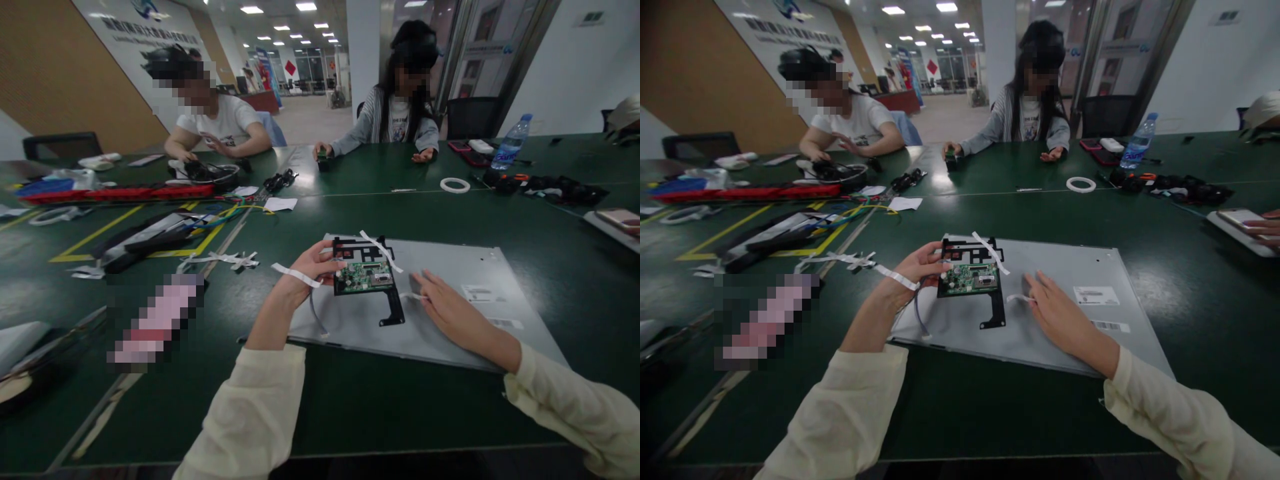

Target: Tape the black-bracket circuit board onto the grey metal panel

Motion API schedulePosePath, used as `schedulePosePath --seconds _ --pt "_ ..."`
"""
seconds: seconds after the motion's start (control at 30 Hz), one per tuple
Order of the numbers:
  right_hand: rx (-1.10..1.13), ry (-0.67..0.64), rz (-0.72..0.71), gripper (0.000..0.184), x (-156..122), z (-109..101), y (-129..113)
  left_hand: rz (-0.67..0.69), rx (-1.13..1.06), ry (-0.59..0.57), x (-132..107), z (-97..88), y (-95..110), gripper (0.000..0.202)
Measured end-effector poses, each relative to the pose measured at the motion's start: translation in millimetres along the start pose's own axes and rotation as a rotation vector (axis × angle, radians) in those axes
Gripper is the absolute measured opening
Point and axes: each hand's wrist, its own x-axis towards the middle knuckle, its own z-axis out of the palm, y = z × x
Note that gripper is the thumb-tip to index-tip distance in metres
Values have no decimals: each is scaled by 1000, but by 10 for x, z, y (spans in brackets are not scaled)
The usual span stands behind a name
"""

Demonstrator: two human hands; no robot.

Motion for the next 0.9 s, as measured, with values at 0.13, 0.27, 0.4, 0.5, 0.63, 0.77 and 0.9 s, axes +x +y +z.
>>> schedulePosePath --seconds 0.13,0.27,0.4,0.5,0.63,0.77,0.9 --pt "174 -20 -16 33 34 -69 -110 -41 4 16 10 36 6 54" --pt "240 -17 98 25 82 -257 -10 -66 4 -7 51 91 -63 55" --pt "159 107 295 25 83 -385 310 -79 23 -39 108 196 -205 56" --pt "110 195 368 25 69 -391 577 -85 64 -25 170 280 -332 56" --pt "98 224 366 23 68 -348 758 -14 283 28 262 337 -469 48" --pt "88 207 325 22 81 -312 770 193 669 156 280 336 -521 44" --pt "72 213 325 20 80 -306 784 311 775 154 229 337 -491 49"
